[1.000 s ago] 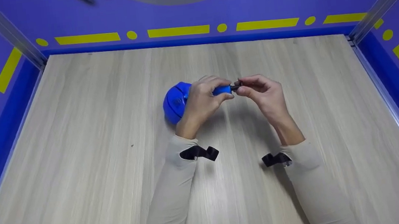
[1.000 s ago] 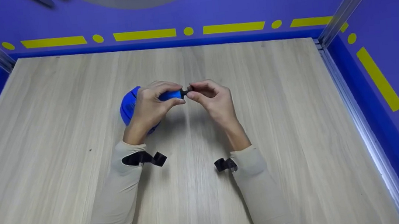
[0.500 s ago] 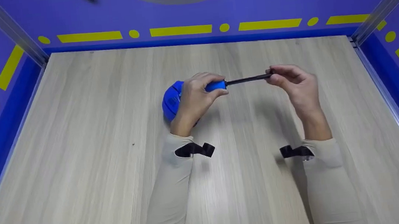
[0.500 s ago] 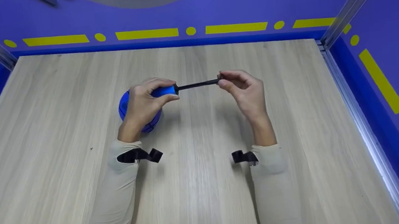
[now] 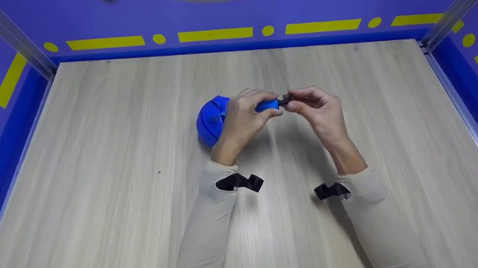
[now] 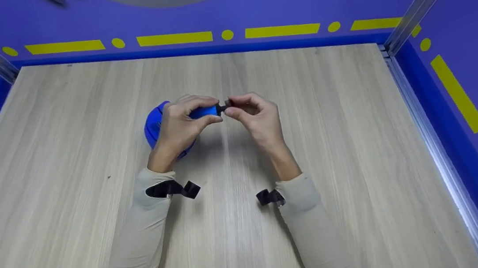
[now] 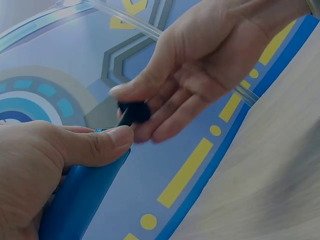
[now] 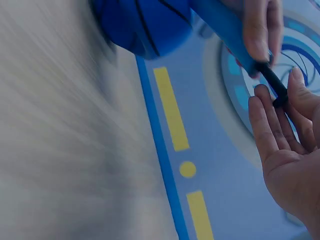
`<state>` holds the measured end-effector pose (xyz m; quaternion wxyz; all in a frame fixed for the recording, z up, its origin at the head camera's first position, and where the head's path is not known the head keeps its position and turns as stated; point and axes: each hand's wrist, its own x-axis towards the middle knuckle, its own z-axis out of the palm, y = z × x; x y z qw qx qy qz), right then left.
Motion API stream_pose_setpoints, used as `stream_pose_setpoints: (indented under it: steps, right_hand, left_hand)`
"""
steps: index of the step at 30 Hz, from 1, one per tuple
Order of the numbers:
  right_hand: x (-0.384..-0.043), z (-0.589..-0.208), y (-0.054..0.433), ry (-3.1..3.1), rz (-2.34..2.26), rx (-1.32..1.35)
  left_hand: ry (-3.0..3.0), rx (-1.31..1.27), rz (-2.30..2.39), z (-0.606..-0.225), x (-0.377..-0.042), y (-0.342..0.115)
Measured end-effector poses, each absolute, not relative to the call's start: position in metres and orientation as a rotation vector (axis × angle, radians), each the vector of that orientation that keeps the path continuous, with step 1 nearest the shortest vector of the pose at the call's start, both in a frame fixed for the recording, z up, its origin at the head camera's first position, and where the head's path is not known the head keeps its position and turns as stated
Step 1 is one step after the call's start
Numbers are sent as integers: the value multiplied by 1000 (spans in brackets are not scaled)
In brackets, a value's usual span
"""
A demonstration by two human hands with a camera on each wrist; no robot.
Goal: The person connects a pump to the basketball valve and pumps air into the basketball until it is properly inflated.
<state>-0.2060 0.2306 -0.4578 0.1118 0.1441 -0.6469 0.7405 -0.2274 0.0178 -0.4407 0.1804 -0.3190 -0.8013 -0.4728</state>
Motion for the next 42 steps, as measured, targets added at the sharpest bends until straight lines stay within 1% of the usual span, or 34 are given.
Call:
stream_pose_setpoints:
  steps: [8, 20, 24, 33, 37, 42]
  right_hand:
    - [-203, -454, 236, -2022, 2015, 445]
    - [-207, -443, 285, -1824, 2073, 372]
    - [-208, -444, 276, -1780, 2110, 362]
    - [-205, -454, 226, -1910, 2137, 431]
    - [-204, -455, 225, -1941, 2118, 435]
    - [-204, -450, 239, -2021, 1995, 451]
  left_hand:
    - [-2284, -921, -1350, -440, -227, 17]
    - [-2260, -846, -1393, -439, -230, 6]
    - [-2232, -845, -1410, -439, -229, 9]
    - [-2215, -862, -1393, -440, -226, 14]
    - [-2278, -880, -1373, -439, -224, 16]
    - [-2281, -906, -1364, -437, -226, 17]
